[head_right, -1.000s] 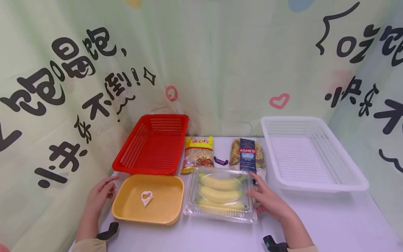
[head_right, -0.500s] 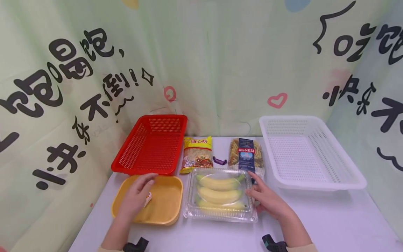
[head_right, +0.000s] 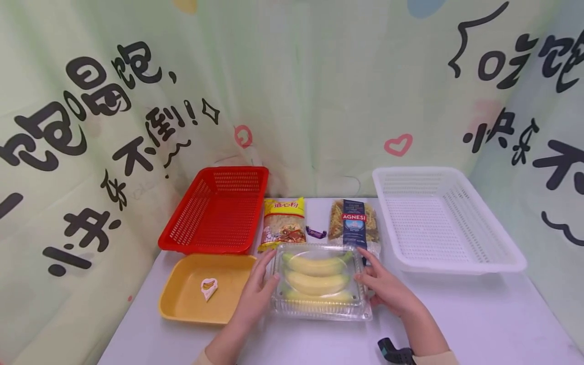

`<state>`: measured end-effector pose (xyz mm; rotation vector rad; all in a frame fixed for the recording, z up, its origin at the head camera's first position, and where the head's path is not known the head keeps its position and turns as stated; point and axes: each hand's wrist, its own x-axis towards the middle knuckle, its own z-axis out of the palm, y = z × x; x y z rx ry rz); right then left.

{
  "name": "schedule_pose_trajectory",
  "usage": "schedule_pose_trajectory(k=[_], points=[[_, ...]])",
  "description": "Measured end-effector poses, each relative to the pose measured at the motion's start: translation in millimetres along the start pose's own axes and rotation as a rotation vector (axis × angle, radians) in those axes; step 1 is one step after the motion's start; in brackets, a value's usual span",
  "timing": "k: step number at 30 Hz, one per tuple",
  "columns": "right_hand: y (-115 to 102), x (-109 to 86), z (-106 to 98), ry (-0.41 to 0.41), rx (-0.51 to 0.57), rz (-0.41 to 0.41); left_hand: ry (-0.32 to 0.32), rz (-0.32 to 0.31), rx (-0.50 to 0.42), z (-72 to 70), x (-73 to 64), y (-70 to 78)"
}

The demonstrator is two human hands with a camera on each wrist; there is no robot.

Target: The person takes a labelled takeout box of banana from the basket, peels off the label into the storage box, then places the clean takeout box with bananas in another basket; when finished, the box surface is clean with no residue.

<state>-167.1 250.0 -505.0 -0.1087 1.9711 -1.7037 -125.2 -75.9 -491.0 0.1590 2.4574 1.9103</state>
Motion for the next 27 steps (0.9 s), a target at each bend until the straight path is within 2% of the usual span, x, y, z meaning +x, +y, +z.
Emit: schedule_pose_trajectory(k=[3,9,17,24,27], points=[[0.1,0.0,-0.3,-0.006,0.002,0.001,0.042,0.021,-0.001,4.9,-0.3,-2.6],[-1.0,-1.5,-1.8,-0.009,0.021,-0.002,0.002,-0.013,-0.029,8.7,-0.8,-2.2],[-0.4,-3.4,-2.6,-0.017,0.036,-0.013,-0.023,-0.051,0.045,7.8,0.7,-4.7],[-0.1,-3.7,-3.6,-0.029,0.042,-0.018,-0.045,-0.016,0.156,6.0,1.6,-5.6],[0.0,-3.5,-4.0,-0.031,0.042,-0.017,-0.043,-0.038,0.163,7.2,2.0,-6.7]])
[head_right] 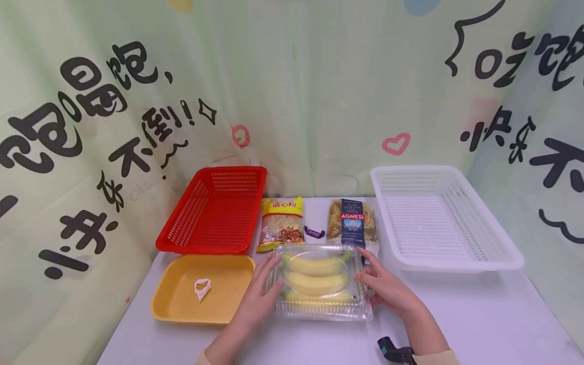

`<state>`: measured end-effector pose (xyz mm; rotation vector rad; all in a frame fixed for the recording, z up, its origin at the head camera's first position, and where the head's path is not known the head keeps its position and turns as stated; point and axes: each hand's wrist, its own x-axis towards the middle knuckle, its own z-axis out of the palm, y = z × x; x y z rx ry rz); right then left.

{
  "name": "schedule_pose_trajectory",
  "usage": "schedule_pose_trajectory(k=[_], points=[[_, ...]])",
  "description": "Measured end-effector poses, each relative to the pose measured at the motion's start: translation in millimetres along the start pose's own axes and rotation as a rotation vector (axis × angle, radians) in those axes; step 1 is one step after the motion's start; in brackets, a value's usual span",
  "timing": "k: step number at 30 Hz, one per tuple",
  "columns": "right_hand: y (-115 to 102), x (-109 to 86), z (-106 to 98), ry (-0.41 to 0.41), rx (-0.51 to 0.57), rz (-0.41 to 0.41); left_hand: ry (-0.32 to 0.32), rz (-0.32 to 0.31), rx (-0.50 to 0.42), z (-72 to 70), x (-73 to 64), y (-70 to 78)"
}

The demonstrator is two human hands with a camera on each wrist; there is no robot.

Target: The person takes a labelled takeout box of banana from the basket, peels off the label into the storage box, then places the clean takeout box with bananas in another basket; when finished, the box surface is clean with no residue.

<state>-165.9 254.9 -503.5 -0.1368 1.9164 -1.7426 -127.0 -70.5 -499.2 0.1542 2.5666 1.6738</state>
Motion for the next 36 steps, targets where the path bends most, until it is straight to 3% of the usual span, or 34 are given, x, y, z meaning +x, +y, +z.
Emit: schedule_pose_trajectory(k=[9,13,26,36], points=[[1.9,1.2,-0.1,0.0,0.004,0.0,0.077,-0.121,-0.221,12.7,4.1,-16.4],[1.2,0.8,0.6,0.01,0.002,0.002,0.074,-0.147,-0.299,15.4,8.0,-22.4],[1.4,0.2,1.2,0.021,-0.005,-0.002,0.061,-0.223,-0.37,19.0,7.8,-22.9],[1.0,-0.4,0.8,0.029,-0.011,0.004,0.054,-0.218,-0.413,18.1,6.4,-20.8]])
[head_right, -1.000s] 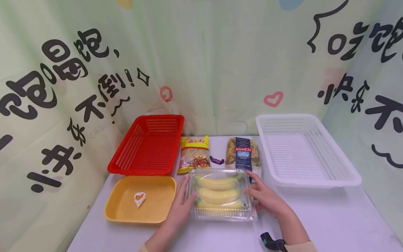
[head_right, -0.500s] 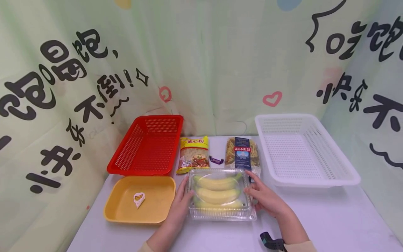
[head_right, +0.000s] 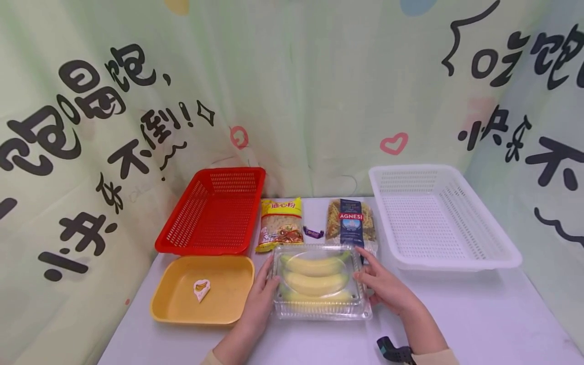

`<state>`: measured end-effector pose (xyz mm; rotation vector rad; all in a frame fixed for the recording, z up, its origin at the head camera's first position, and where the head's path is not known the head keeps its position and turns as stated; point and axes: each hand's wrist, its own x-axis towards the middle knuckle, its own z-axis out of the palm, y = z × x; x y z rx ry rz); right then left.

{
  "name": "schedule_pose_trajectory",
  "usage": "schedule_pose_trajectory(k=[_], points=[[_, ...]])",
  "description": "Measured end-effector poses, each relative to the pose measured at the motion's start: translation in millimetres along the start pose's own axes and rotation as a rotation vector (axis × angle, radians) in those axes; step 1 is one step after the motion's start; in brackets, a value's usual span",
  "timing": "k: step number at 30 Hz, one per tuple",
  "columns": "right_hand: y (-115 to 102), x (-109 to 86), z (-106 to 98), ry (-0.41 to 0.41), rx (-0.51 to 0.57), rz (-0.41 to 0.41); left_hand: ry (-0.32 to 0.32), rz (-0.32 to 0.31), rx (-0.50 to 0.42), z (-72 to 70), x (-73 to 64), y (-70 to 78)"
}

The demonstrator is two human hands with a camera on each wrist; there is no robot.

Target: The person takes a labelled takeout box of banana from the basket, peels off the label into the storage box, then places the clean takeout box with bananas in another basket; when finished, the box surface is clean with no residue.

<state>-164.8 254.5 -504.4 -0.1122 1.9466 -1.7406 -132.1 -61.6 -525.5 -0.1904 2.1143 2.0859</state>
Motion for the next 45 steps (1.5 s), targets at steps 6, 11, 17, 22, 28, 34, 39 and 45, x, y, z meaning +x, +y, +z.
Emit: schedule_pose_trajectory(k=[6,11,17,22,28,34,39,45], points=[[-5.2,-0.9,1.9,0.007,-0.004,0.002,0.015,-0.011,-0.001,-0.2,-1.3,5.5],[-11.2,-3.7,4.3,0.021,-0.01,-0.012,0.011,-0.011,0.007,-1.3,-2.3,11.7],[-18.3,-7.1,7.3,0.038,-0.022,-0.04,0.015,0.021,0.021,-4.2,-3.9,20.9],[-25.6,-9.0,9.3,0.058,-0.03,-0.047,0.006,0.05,0.027,-5.9,-3.6,28.8],[-33.2,-9.9,10.5,0.078,-0.036,-0.084,-0.021,0.068,0.016,-6.7,-4.4,38.9],[-41.0,-9.6,12.4,0.106,-0.056,-0.115,-0.022,0.021,-0.01,-9.3,-2.8,51.5],[-50.7,-9.0,12.8,0.124,-0.072,-0.128,-0.047,-0.012,-0.034,-15.1,1.5,59.3],[-58.8,-8.7,12.3,0.14,-0.082,-0.131,-0.097,0.008,0.05,-26.6,12.0,70.7]])
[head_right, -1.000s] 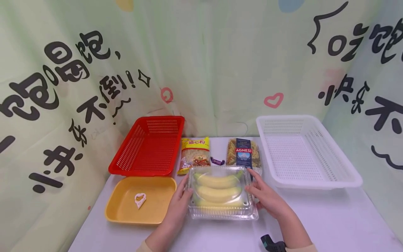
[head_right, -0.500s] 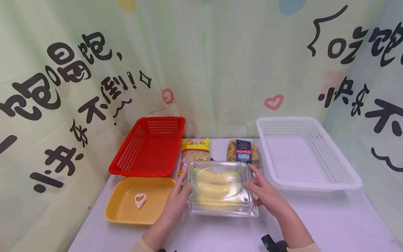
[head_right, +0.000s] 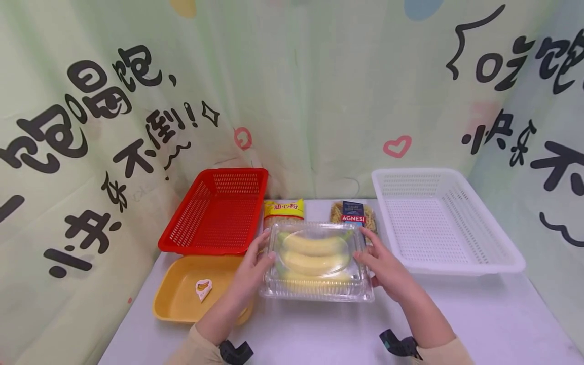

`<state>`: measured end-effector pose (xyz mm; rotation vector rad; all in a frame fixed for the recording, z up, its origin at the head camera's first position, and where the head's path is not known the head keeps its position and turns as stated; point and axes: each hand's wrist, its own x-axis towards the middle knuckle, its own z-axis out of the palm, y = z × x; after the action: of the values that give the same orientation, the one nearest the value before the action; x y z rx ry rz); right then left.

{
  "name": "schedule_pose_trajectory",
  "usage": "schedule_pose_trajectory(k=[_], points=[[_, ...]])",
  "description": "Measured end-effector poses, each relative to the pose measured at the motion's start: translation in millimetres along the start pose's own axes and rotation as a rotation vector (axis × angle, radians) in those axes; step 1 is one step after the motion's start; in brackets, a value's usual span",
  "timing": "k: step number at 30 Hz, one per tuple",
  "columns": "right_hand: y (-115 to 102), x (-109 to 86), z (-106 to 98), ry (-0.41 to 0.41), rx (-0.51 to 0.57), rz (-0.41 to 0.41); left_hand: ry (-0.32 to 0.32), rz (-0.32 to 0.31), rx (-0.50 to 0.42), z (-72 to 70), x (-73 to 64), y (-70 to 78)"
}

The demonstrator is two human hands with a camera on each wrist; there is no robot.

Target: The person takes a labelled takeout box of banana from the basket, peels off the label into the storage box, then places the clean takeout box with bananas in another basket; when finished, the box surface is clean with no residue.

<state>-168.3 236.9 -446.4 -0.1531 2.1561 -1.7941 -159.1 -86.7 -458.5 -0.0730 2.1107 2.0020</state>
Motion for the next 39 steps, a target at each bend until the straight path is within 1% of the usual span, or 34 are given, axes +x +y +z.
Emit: schedule_pose_trajectory(k=[3,6,10,14,16,19,22,26,30,35,39], points=[[-3.4,0.7,-0.9,0.002,0.007,0.004,-0.007,0.033,0.082,-6.7,7.2,6.3],[-5.9,1.5,-1.3,-0.001,0.016,0.007,-0.037,0.091,0.145,-13.6,13.4,13.9],[-9.4,1.6,-1.3,0.003,0.017,0.009,-0.091,0.12,0.217,-24.3,22.7,26.2],[-12.3,1.4,-0.9,-0.002,0.031,0.005,-0.163,0.097,0.257,-35.4,34.7,35.8],[-12.7,1.8,-0.6,-0.012,0.039,0.0,-0.2,0.071,0.272,-39.9,41.0,38.9],[-12.7,3.0,0.2,-0.026,0.053,-0.008,-0.258,0.041,0.305,-45.0,50.0,41.7],[-12.0,4.8,1.1,-0.039,0.054,-0.015,-0.292,0.013,0.338,-48.2,58.2,42.5],[-11.2,7.1,2.4,-0.045,0.056,-0.003,-0.302,-0.023,0.347,-49.0,66.6,41.2],[-10.4,9.4,3.5,-0.058,0.058,0.002,-0.286,-0.037,0.33,-47.1,71.7,39.2],[-9.2,11.9,3.6,-0.069,0.041,-0.003,-0.254,-0.039,0.311,-46.1,75.0,36.0],[-8.2,12.6,3.4,-0.068,0.033,-0.009,-0.238,-0.027,0.311,-47.0,73.8,35.0]])
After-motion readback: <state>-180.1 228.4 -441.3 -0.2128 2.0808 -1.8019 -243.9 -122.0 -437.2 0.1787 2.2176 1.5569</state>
